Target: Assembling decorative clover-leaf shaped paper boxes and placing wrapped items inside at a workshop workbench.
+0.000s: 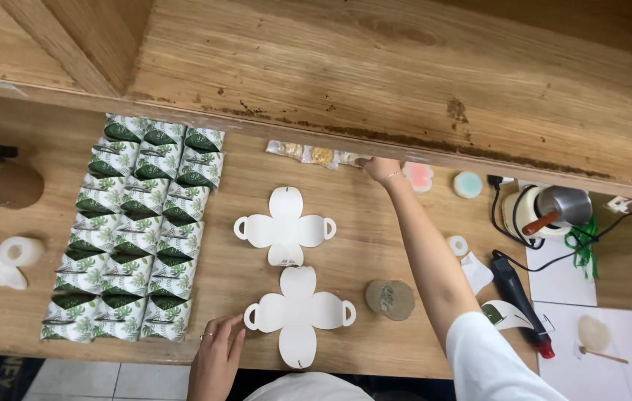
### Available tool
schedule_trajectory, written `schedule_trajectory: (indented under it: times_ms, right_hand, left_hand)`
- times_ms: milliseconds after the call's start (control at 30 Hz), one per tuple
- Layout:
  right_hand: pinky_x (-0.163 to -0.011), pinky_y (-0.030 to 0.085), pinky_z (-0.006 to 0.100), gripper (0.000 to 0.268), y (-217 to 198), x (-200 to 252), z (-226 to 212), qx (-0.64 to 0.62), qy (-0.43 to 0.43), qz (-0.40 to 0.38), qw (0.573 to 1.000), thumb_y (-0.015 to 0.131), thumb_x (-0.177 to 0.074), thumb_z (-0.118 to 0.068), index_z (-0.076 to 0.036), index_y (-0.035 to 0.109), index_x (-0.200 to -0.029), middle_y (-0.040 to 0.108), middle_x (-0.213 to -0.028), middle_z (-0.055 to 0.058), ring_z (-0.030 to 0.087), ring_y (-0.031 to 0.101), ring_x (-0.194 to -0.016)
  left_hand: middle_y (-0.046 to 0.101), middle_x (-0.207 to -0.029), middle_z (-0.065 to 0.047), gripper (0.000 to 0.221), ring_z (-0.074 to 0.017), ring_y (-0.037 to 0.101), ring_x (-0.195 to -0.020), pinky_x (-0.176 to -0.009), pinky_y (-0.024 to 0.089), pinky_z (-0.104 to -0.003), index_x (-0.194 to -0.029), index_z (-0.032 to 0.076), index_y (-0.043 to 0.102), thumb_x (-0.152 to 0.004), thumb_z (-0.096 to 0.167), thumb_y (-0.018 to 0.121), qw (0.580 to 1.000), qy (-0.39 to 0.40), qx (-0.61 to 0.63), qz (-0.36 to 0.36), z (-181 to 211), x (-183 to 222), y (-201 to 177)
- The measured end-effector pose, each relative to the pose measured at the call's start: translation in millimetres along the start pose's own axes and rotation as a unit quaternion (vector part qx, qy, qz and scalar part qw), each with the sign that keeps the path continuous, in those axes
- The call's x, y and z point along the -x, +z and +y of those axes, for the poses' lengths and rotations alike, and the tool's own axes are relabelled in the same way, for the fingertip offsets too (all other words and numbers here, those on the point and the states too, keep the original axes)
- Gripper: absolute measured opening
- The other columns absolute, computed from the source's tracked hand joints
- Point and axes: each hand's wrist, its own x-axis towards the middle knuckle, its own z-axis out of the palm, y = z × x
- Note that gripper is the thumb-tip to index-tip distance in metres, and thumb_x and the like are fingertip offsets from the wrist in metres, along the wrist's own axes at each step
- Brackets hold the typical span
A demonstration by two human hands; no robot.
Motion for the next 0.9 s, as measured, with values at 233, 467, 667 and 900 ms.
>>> schedule_trajectory:
  times_ms: [233, 467, 667, 900]
  right_hand:
    - [-0.105, 0.042, 0.051, 0.052, 48, -26, 15, 0.141, -0.074, -0.044, 0.986, 0.072, -0.089, -0.039, -0.012, 0.065, -0.133, 0.061, -0.139, 0.018, 0.039, 0.054, -0.127]
    - [-0.092, 0.053, 0.048, 0.043, 34, 11, 15, 0.031, -0.026, -0.004, 0.999, 0.086, -0.079, -0.032, -0.007, 0.075, -0.112, 0.073, -0.106, 0.02, 0.036, 0.069, -0.1]
    - [-0.08, 0.058, 0.037, 0.039, -15, 121, -64, -0.201, 0.024, 0.076, 0.976, 0.088, -0.076, -0.016, -0.001, 0.073, -0.108, 0.075, -0.099, 0.014, 0.025, 0.072, -0.089]
    - [-0.083, 0.058, 0.041, 0.046, 8, 172, -163, -0.168, -0.136, 0.002, 0.976, 0.088, -0.068, -0.011, -0.006, 0.074, -0.112, 0.071, -0.108, 0.014, 0.032, 0.071, -0.096]
  left_hand:
    - [0.064, -0.126, -0.006, 0.034, -0.0302, 0.068, -0.112, -0.087, 0.057, -0.043, -0.125, 0.021, 0.067, -0.091, 0.028, 0.064, 0.998, -0.06, -0.001, 0.035, -42, 33, 33]
    - [0.067, -0.119, -0.01, 0.027, -0.0352, 0.067, -0.106, -0.084, 0.056, -0.045, -0.119, 0.011, 0.067, -0.094, 0.021, 0.065, 0.995, 0.015, 0.009, 0.093, 36, 24, -19]
    - [0.064, -0.127, -0.021, 0.047, -0.0312, 0.07, -0.111, -0.086, 0.061, -0.037, -0.132, 0.001, 0.057, -0.097, 0.03, 0.066, 0.969, 0.073, 0.193, 0.134, 13, -87, 1]
    - [0.063, -0.118, -0.034, 0.085, -0.045, 0.063, -0.11, -0.093, 0.051, -0.047, -0.134, -0.014, 0.047, -0.078, 0.033, 0.09, 0.967, 0.132, 0.14, 0.166, -5, -243, 55]
